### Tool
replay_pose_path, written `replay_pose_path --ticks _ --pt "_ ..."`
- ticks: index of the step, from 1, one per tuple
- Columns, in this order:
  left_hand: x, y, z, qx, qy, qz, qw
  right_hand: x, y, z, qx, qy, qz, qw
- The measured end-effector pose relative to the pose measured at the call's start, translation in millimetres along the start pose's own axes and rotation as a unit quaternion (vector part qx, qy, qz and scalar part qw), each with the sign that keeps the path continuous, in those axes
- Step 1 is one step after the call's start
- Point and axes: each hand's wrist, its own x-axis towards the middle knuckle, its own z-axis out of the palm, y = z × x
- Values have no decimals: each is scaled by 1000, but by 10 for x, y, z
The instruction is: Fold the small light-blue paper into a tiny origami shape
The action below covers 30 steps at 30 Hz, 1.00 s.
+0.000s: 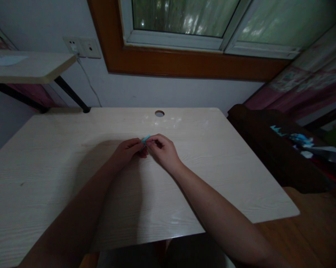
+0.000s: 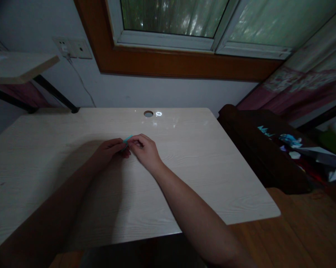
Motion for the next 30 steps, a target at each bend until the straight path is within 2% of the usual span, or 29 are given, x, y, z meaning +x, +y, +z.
replay_pose_path --ticks 17,22,27,30 --pt "3 -17 5 -22 0 -31 999 2 47 -8 -21 6 19 1000" --pt "0 -28 3 21 -2 -21 1000 11 49 -16 -23 12 16 1000" --pt "-8 -28 10 134 23 -11 991 18 37 -37 -45 21 12 999" --pt "-6 -46 9 131 30 -18 991 20 39 -36 -45 28 8 999"
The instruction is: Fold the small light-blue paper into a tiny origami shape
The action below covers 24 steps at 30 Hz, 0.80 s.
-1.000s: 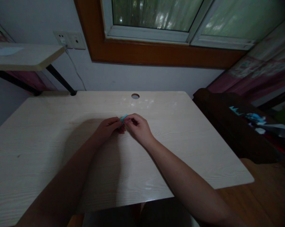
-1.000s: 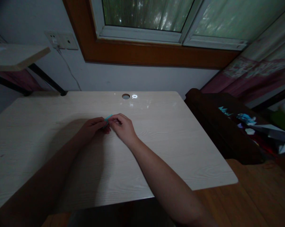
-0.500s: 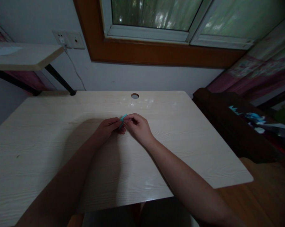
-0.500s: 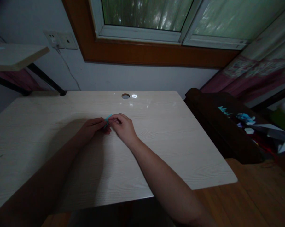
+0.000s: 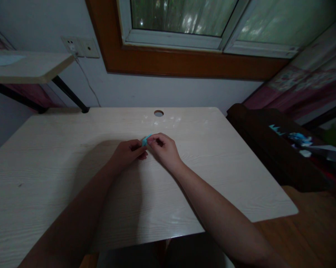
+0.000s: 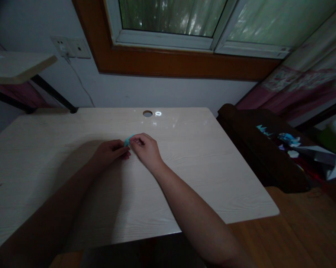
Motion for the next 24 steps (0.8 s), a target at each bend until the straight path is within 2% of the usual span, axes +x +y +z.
replay_pose_path --ticks 9,13,17,20,24 --pt "1 46 -4 -105 -7 -38 994 -8 -4 6 6 8 -3 1000" --pt "-2 67 -15 -125 -7 -34 992 -13 14 34 53 3 28 998" --pt "-5 73 -22 -121 -10 -30 992 -18 53 82 125 -33 66 989" --pt "-5 69 -23 -123 -12 -31 992 -21 78 106 144 -51 76 985" --pt "-1 55 -28 -122 -20 -27 992 -15 87 113 160 -43 76 983"
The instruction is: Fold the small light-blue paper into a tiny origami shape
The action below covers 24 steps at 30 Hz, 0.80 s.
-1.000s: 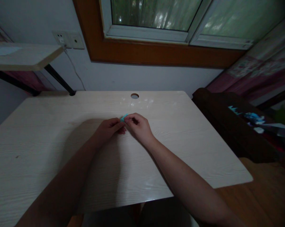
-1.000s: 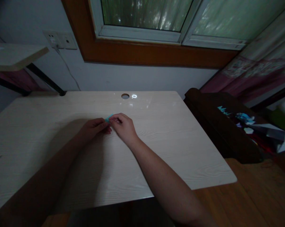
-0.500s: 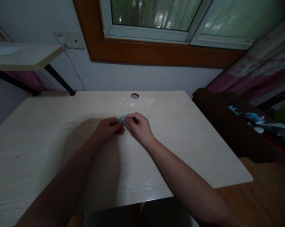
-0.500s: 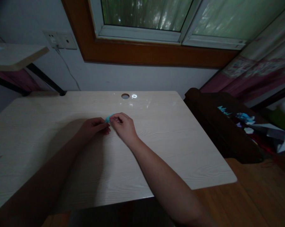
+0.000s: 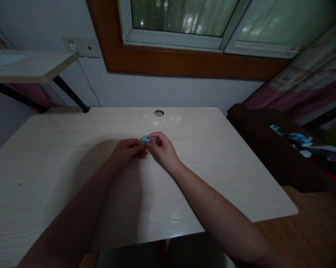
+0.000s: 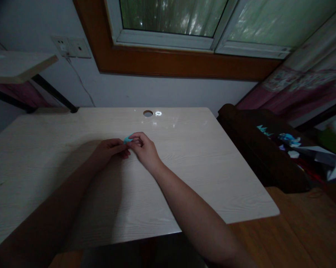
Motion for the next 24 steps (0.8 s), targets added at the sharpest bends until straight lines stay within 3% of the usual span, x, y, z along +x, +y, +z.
replay_pose_path --ticks 24 --pt "15 3 16 -2 -15 -3 1000 3 -64 11 43 49 6 998"
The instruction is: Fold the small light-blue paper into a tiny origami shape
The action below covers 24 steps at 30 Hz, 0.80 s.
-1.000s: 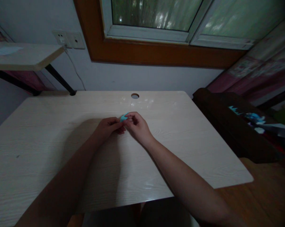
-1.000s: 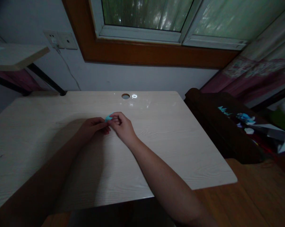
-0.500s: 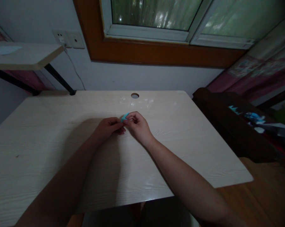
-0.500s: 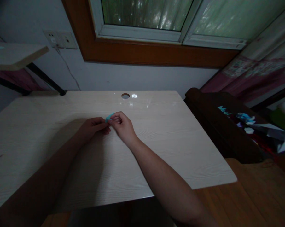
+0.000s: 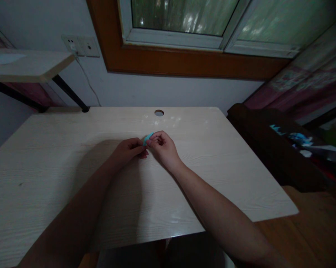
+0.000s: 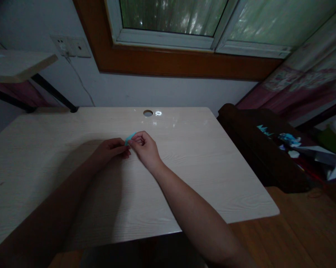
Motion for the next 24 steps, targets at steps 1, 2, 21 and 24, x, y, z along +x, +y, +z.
replay_pose_path --ticks 1,2,21,24 --pt "0 3 0 3 0 0 1000 0 6 -2 0 2 -3 1000" --pt "0 6 0 5 1 0 1000 1 10 -4 -3 1 -5 1000" --pt "-2 -15 -21 -9 13 13 1000 -20 -77 44 -2 11 -7 1000" --pt "-1 -10 -19 -20 18 10 1000 -23 -82 49 -1 13 -9 1000"
